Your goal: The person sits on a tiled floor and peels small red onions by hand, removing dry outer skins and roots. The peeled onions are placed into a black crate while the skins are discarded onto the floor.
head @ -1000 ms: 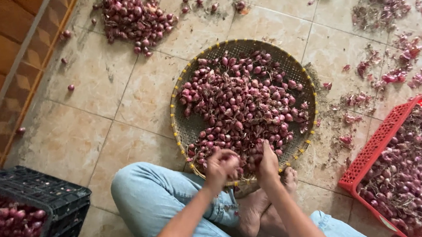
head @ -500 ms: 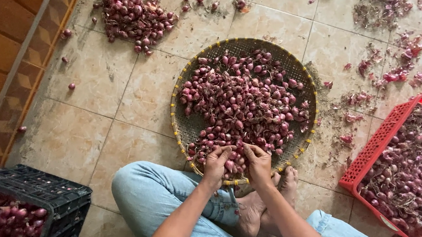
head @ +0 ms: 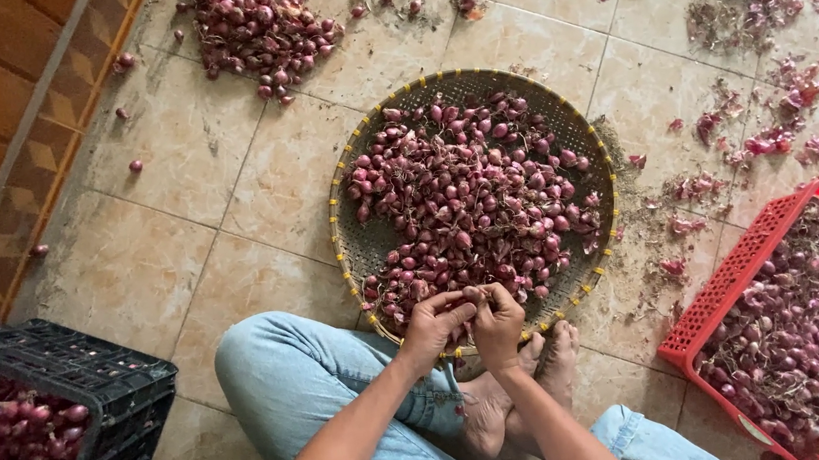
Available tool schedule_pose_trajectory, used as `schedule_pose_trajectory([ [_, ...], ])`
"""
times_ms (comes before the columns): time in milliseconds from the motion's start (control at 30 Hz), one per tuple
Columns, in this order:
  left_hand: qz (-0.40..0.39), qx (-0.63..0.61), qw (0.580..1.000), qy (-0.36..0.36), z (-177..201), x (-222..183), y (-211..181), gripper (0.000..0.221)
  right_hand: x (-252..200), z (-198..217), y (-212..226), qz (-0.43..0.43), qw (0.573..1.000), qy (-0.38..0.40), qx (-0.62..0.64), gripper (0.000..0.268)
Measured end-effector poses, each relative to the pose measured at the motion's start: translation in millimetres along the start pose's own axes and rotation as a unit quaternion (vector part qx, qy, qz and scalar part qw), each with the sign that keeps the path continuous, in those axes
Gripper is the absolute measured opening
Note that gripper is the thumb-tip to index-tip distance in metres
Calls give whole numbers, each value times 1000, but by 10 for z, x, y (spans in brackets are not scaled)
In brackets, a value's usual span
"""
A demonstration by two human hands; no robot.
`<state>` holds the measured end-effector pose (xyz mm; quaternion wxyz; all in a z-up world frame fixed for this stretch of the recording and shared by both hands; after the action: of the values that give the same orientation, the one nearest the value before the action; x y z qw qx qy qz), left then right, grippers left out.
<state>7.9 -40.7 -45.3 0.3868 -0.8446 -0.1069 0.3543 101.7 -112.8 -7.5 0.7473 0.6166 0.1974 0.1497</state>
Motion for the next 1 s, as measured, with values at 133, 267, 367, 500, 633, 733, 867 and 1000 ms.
schedule_pose_trajectory([
  [133,40,-55,998,-7,-62,-57,-84,24,28,9,31,14,1000,-13,-12,13],
  [267,63,-135,989,-5,-52,-37,-33,19,160,172,-254,23,997,-61,-50,14],
  [367,70,-158,985,-17,-54,11,-151,16,433,422,-299,89,969,0,-229,34],
  [500,69,-139,988,-11,-18,4,-222,28,390,412,254,60,941,120,-310,50],
  [633,69,-106,992,-11,55,50,-87,30,234,185,-47,-53,960,270,-42,33],
  [733,57,-103,993,-21,125,76,2,27,219,104,-208,-39,968,239,-66,30],
  [867,39,-88,994,-55,167,40,-256,24,226,147,154,-76,979,187,-31,16],
  [1000,31,-98,994,-37,104,44,-343,19,291,319,144,-74,984,160,-23,23],
])
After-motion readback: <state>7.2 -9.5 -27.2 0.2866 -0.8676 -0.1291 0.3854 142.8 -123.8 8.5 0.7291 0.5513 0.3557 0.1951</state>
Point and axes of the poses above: each hand's wrist, its own x-axis towards the middle knuckle, its own z-axis out of the back of the hand, y = z × x, the point moved 2 cm from there along x, towards the middle knuckle, and after that the axes turned 5 degrees about y, right-handed, at the moved point
